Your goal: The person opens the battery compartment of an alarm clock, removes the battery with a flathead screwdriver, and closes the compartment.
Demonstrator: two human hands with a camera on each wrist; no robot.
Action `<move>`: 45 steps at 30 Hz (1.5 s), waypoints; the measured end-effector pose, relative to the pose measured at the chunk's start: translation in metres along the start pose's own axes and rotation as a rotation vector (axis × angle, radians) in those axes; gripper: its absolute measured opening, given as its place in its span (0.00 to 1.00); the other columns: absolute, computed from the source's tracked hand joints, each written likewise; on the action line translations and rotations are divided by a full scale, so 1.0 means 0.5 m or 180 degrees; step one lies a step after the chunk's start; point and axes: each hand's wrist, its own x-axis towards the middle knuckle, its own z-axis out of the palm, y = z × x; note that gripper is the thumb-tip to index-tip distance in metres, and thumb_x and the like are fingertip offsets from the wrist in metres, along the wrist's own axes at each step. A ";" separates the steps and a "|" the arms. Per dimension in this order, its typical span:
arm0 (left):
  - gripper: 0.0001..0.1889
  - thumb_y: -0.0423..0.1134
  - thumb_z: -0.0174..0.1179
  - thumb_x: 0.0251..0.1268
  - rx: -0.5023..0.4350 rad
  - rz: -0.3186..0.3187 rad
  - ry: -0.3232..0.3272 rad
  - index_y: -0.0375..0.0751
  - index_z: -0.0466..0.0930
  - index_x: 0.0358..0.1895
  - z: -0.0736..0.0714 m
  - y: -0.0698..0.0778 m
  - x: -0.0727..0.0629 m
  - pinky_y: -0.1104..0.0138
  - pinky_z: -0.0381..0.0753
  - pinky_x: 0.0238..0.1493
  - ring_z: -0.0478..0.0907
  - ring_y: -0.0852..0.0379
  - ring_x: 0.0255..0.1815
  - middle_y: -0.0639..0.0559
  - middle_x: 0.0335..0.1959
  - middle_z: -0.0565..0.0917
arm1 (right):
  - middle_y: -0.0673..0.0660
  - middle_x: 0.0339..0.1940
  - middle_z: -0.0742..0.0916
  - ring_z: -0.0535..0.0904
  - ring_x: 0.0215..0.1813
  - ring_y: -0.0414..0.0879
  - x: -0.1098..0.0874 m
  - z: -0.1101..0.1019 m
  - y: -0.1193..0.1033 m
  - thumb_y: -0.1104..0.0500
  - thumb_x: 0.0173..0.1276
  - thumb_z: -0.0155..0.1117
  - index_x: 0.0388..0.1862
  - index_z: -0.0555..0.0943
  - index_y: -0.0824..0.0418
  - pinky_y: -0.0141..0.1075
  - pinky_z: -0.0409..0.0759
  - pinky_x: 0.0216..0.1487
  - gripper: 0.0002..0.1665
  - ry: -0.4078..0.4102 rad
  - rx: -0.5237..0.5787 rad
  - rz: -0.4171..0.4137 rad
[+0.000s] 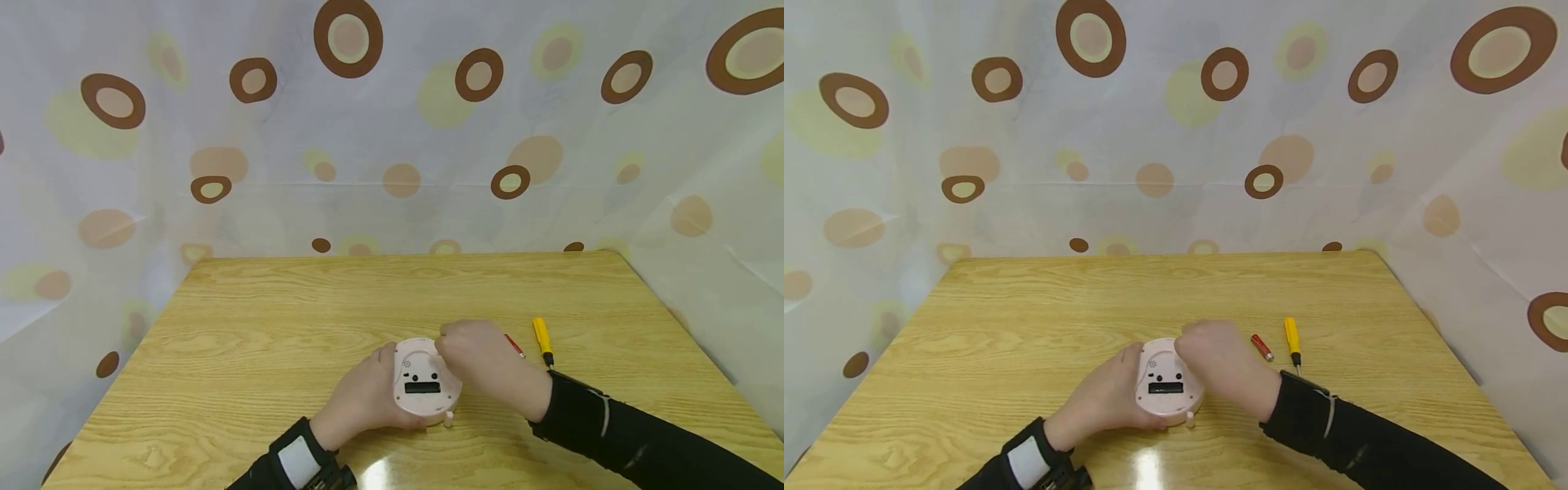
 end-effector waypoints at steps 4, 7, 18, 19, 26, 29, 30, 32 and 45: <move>0.66 0.64 0.87 0.32 -0.0013 -0.0034 -0.0035 0.30 0.65 0.74 0.002 -0.001 0.001 0.57 0.86 0.54 0.84 0.49 0.55 0.41 0.60 0.82 | 0.47 0.20 0.77 0.65 0.22 0.37 0.006 -0.004 -0.012 0.61 0.60 0.82 0.21 0.84 0.55 0.28 0.69 0.21 0.14 0.0109 -0.0085 -0.0113; 0.65 0.64 0.87 0.33 -0.0015 -0.0041 -0.0048 0.30 0.65 0.74 0.004 -0.002 0.001 0.57 0.86 0.54 0.84 0.49 0.55 0.42 0.60 0.82 | 0.47 0.20 0.77 0.64 0.22 0.37 0.009 -0.008 -0.021 0.62 0.60 0.82 0.21 0.84 0.55 0.27 0.69 0.21 0.14 0.0107 -0.0066 -0.0177; 0.64 0.65 0.87 0.32 0.0073 -0.0018 -0.0023 0.31 0.66 0.72 0.005 -0.002 0.001 0.60 0.86 0.50 0.83 0.51 0.51 0.44 0.56 0.82 | 0.46 0.21 0.79 0.68 0.22 0.37 0.004 -0.008 -0.044 0.63 0.56 0.82 0.23 0.85 0.54 0.28 0.70 0.22 0.12 0.0055 0.0000 -0.0372; 0.63 0.65 0.87 0.32 0.0082 -0.0011 -0.0015 0.31 0.66 0.71 0.005 -0.002 0.001 0.60 0.85 0.49 0.83 0.52 0.50 0.44 0.55 0.83 | 0.46 0.21 0.79 0.68 0.23 0.37 0.003 -0.006 -0.046 0.63 0.54 0.82 0.23 0.84 0.54 0.28 0.71 0.22 0.12 0.0052 -0.0005 -0.0391; 0.63 0.64 0.88 0.33 0.0104 -0.0005 -0.0014 0.30 0.66 0.72 0.003 -0.001 -0.001 0.59 0.86 0.49 0.83 0.51 0.50 0.44 0.55 0.83 | 0.46 0.25 0.81 0.72 0.26 0.38 0.000 -0.006 -0.062 0.53 0.24 0.95 0.27 0.87 0.54 0.31 0.79 0.28 0.29 -0.0267 -0.0054 -0.0452; 0.63 0.63 0.88 0.33 0.0095 0.0012 -0.0007 0.31 0.67 0.71 0.002 0.000 -0.001 0.59 0.85 0.49 0.83 0.52 0.50 0.44 0.54 0.83 | 0.46 0.25 0.80 0.73 0.26 0.38 -0.001 -0.003 -0.065 0.54 0.16 0.96 0.27 0.86 0.53 0.32 0.81 0.29 0.33 -0.0285 0.0022 -0.0467; 0.63 0.63 0.88 0.32 0.0092 0.0019 -0.0006 0.31 0.67 0.71 0.002 0.000 -0.001 0.59 0.85 0.49 0.83 0.52 0.50 0.44 0.54 0.83 | 0.45 0.24 0.80 0.73 0.26 0.39 -0.001 -0.002 -0.065 0.54 0.15 0.96 0.26 0.86 0.53 0.32 0.81 0.29 0.33 -0.0285 0.0041 -0.0460; 0.63 0.63 0.88 0.32 0.0084 0.0031 0.0001 0.31 0.67 0.70 0.002 0.000 -0.001 0.59 0.85 0.50 0.83 0.52 0.50 0.44 0.54 0.83 | 0.46 0.24 0.80 0.73 0.26 0.39 -0.001 0.000 -0.066 0.55 0.16 0.97 0.26 0.86 0.53 0.32 0.80 0.29 0.33 -0.0291 0.0083 -0.0447; 0.62 0.61 0.88 0.32 0.0048 0.0061 0.0053 0.28 0.67 0.70 -0.001 0.005 -0.001 0.58 0.86 0.53 0.83 0.52 0.50 0.43 0.54 0.84 | 0.46 0.21 0.80 0.70 0.23 0.38 -0.006 0.010 -0.080 0.61 0.53 0.82 0.22 0.84 0.52 0.32 0.76 0.26 0.11 -0.0209 0.0137 -0.0343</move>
